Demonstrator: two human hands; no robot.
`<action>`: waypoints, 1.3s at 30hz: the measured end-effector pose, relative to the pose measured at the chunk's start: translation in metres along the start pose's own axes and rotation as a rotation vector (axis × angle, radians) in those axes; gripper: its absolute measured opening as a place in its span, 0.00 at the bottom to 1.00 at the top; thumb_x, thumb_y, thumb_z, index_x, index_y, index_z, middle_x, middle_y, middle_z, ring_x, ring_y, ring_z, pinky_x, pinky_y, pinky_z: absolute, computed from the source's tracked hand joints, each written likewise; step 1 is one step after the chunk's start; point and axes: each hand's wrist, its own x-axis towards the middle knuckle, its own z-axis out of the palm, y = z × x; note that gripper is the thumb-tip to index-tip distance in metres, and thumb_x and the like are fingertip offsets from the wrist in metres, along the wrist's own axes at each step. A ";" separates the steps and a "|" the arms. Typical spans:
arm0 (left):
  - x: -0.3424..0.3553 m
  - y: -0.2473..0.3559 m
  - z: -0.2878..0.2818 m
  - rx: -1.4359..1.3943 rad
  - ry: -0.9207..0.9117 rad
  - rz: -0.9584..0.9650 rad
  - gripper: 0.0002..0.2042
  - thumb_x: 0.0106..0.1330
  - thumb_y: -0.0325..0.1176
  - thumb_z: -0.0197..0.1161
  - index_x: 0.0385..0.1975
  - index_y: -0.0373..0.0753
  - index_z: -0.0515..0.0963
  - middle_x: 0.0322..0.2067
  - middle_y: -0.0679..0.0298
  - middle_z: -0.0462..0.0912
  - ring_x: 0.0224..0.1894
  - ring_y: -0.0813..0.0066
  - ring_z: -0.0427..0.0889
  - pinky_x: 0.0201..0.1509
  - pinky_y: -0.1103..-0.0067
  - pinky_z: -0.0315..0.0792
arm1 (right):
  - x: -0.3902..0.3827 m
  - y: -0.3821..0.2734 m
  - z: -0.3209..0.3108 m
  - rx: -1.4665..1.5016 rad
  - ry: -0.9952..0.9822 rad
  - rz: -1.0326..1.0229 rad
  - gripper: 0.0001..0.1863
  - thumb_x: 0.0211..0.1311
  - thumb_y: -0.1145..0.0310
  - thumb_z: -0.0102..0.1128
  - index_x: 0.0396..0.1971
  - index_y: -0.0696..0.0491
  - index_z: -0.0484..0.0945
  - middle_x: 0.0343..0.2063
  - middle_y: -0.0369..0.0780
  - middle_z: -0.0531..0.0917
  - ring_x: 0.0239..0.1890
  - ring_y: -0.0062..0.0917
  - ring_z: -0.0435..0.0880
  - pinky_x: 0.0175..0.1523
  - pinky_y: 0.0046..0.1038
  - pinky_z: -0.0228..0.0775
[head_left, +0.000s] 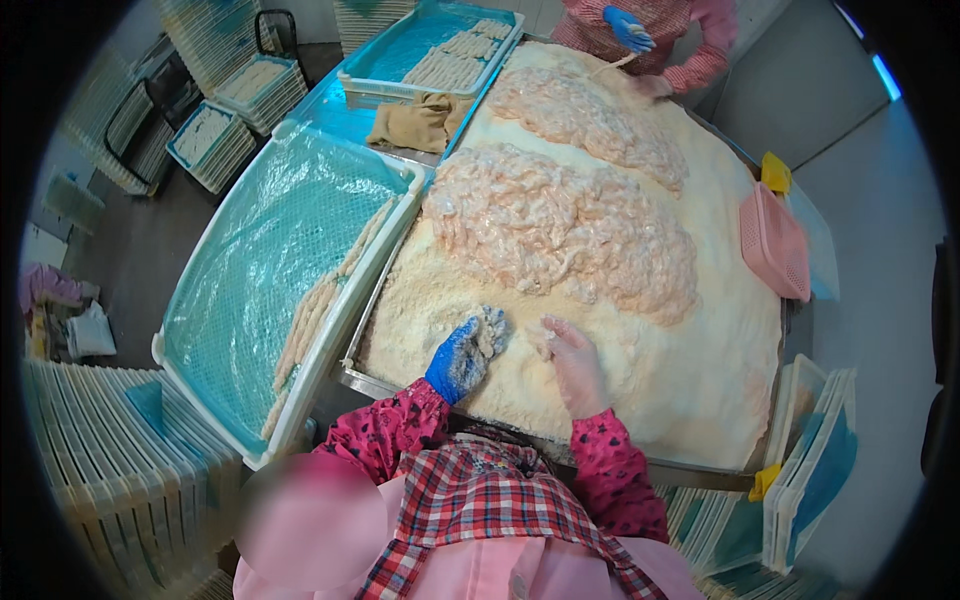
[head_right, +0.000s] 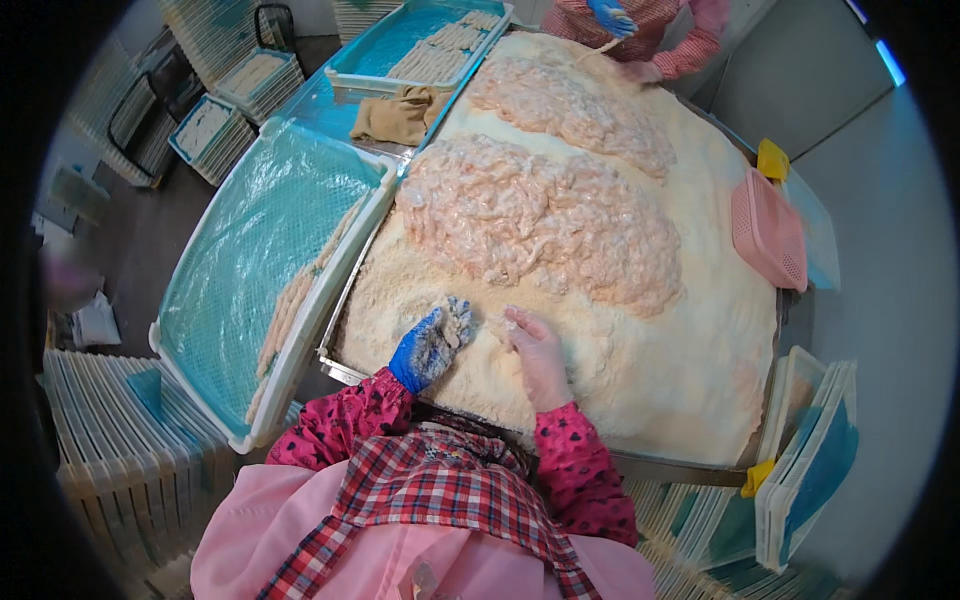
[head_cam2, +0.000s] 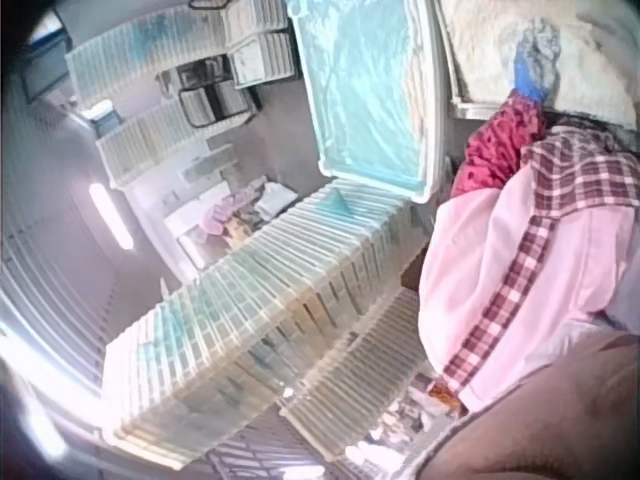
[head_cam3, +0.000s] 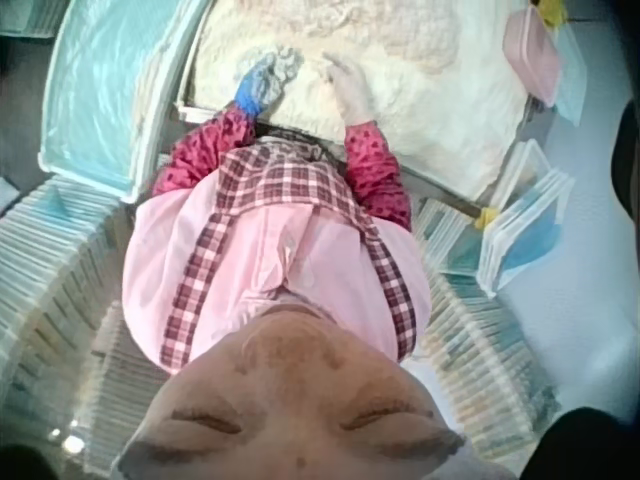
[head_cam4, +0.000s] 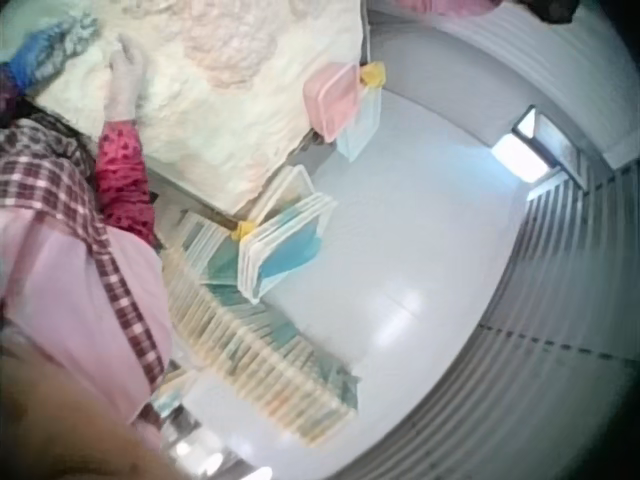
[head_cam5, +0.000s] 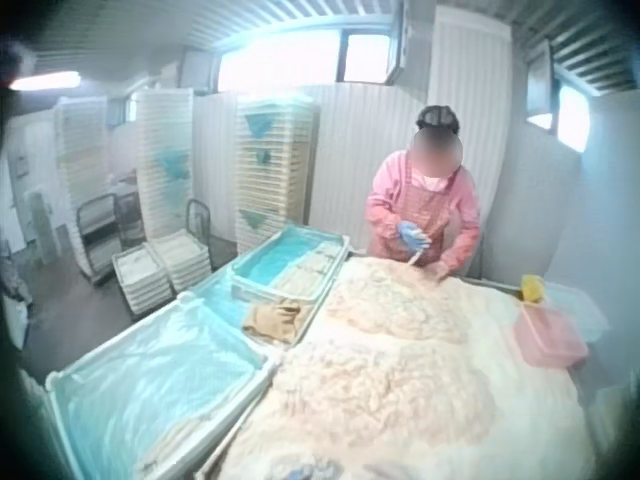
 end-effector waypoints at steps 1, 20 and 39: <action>-0.005 -0.002 0.012 -0.035 0.070 -0.006 0.18 0.71 0.38 0.44 0.56 0.38 0.65 0.56 0.56 0.69 0.54 0.63 0.71 0.61 0.65 0.63 | -0.007 -0.003 0.010 -0.182 -0.011 -0.149 0.16 0.58 0.75 0.54 0.48 0.53 0.77 0.42 0.38 0.81 0.42 0.22 0.77 0.45 0.20 0.68; -0.029 -0.022 0.056 0.413 0.114 -0.144 0.27 0.67 0.30 0.42 0.66 0.39 0.48 0.66 0.60 0.51 0.66 0.67 0.55 0.69 0.74 0.49 | -0.013 -0.019 0.073 -1.150 0.036 -0.956 0.26 0.65 0.56 0.30 0.59 0.48 0.66 0.62 0.47 0.60 0.68 0.42 0.50 0.69 0.46 0.31; -0.007 0.094 0.092 -0.270 0.167 0.311 0.27 0.68 0.49 0.48 0.59 0.35 0.62 0.52 0.61 0.72 0.46 0.71 0.72 0.56 0.78 0.66 | 0.123 -0.071 0.038 -1.467 0.100 -0.927 0.18 0.44 0.74 0.60 0.39 0.57 0.73 0.32 0.46 0.77 0.40 0.42 0.73 0.45 0.40 0.65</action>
